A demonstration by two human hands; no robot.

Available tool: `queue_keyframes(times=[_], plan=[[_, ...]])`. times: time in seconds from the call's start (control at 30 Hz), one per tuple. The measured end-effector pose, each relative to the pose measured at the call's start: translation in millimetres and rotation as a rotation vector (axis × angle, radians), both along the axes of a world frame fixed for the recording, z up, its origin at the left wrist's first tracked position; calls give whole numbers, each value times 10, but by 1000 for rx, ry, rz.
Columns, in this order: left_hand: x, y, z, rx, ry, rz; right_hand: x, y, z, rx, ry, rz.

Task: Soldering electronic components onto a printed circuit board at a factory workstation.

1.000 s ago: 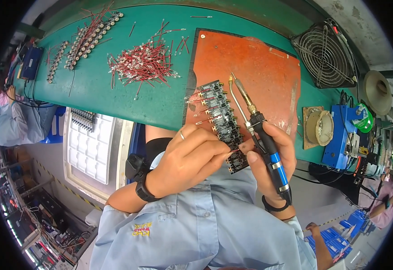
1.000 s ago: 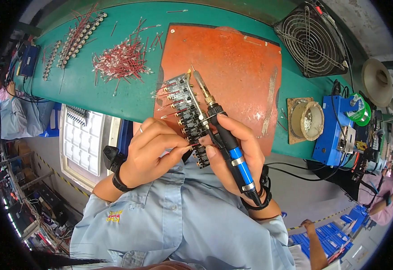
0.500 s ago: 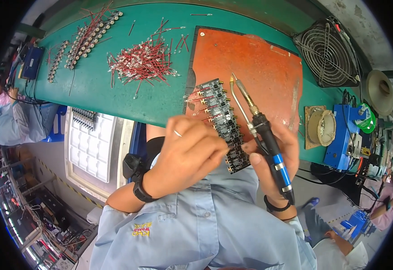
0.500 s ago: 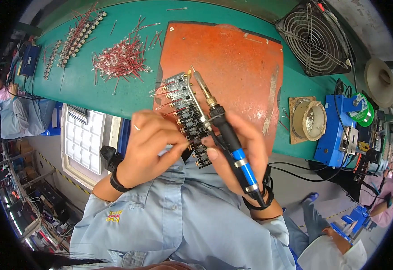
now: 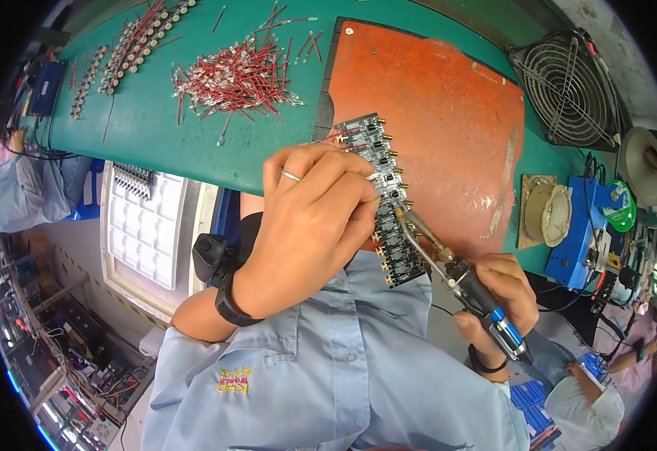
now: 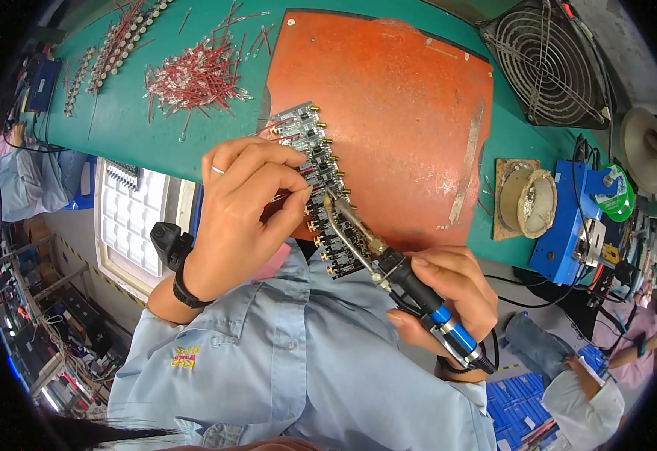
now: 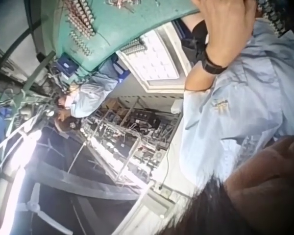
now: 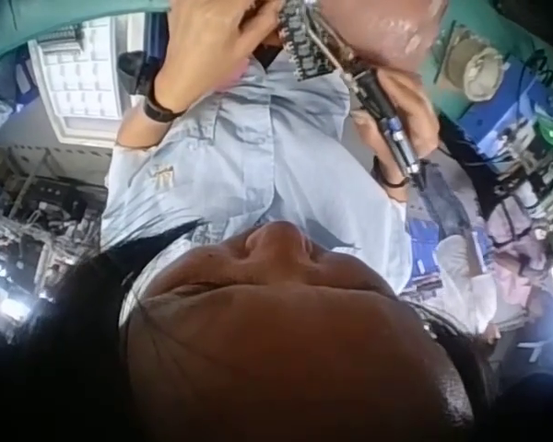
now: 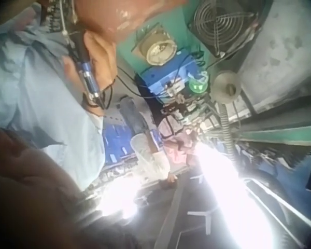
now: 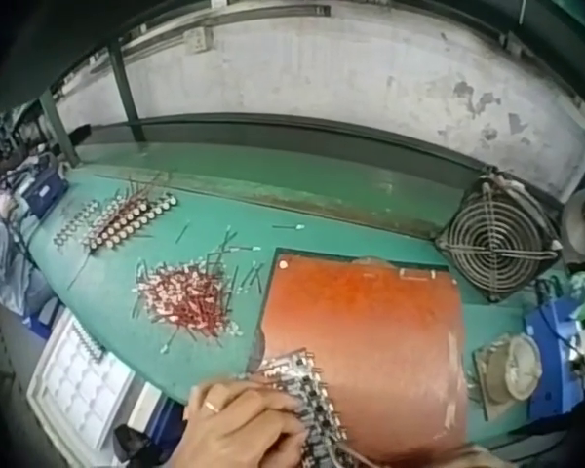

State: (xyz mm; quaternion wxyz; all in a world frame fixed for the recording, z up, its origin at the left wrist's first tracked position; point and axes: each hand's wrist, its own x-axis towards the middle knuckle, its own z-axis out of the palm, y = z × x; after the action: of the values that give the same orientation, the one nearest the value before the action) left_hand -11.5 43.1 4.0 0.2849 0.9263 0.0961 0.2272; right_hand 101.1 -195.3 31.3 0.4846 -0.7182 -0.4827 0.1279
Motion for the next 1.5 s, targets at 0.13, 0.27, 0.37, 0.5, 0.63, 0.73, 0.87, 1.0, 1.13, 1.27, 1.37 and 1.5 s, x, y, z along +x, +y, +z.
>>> queue_keyframes(times=[0.13, 0.27, 0.37, 0.5, 0.63, 0.73, 0.87, 1.0, 1.13, 1.27, 1.37, 1.5], plan=[[-2, -4, -17, -18, -10, 5, -16, 76, 3, -45, -23, 9], [0, 2, -23, -30, -16, -4, -15, 120, 21, -69, -19, -4], [-8, 4, -21, -24, -17, -9, -9, 141, 37, -77, -16, -1], [-5, 4, -15, -29, -8, -12, -8, 150, 49, -98, -28, 6], [4, -1, -19, -26, -6, -12, -23, 148, 74, -132, -99, 23], [0, -5, -20, -29, -12, -7, -32, 168, 133, -164, -116, 38], [3, -10, -19, -24, -15, -4, -20, 115, 79, -50, -99, -16], [10, -5, -37, -28, -33, -8, 2, 21, 77, 76, -65, -112], [6, 31, -15, -31, -31, -26, -21, 36, 42, 58, -22, -166], [-1, 38, -7, -34, -29, -26, -64, 42, -47, 82, 16, -221], [34, 51, -19, -22, -52, -5, -115, 61, -50, 74, 41, -259], [74, 90, -39, -36, -90, -5, -121, 56, -20, 66, 62, -258]])
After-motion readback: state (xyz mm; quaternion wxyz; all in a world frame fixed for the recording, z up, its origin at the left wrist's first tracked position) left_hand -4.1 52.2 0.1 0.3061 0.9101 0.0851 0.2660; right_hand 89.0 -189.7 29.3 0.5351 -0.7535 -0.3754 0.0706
